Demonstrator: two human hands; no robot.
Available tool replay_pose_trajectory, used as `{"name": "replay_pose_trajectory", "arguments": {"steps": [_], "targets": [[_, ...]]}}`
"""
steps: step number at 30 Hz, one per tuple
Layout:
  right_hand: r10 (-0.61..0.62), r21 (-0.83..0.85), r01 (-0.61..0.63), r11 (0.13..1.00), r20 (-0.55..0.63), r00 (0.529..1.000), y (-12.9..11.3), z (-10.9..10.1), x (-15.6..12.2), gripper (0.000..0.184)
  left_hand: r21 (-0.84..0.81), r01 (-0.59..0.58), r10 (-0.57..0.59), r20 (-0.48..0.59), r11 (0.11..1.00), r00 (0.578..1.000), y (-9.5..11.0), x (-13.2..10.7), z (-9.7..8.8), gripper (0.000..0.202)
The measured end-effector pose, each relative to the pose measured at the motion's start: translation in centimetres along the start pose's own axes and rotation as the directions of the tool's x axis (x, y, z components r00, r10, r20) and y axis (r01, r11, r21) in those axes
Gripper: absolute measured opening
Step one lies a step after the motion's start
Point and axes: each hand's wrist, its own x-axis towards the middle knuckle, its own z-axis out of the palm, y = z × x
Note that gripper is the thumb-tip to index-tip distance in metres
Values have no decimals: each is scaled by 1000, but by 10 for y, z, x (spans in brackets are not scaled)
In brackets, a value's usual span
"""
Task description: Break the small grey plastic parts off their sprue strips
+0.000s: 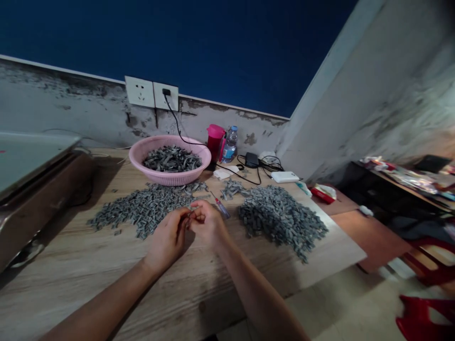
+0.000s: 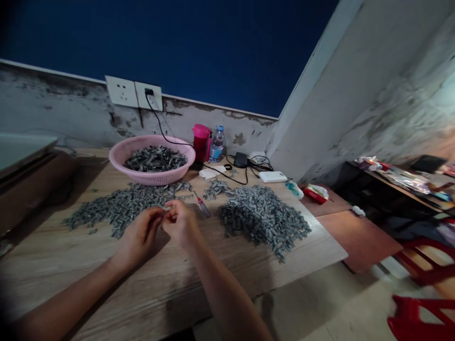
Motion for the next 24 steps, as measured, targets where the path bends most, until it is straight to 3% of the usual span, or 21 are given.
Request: {"name": "replay_pose_trajectory", "arguments": {"steps": [7,12,19,22,24], "targets": [[35,-137,-50,989,-111,993,-14,8,-6,29,-25,13,-14,-36,1000,999,-5,-3,5,20],[34,53,-31,998,-48,998,-8,9,-5,27,-254,163,-186,-66,953,980,-3,2,2,16],[213,401,-217,890,56,975,3,9,2,32,-650,272,-274,101,710,956,5,10,0,16],[212,401,-224,888,75,974,4,7,4,32,-695,304,-271,161,651,949,5,9,1,16],[186,346,-198,917,70,980,5,4,4,31,-671,307,-251,183,675,951,2,8,2,13]]}}
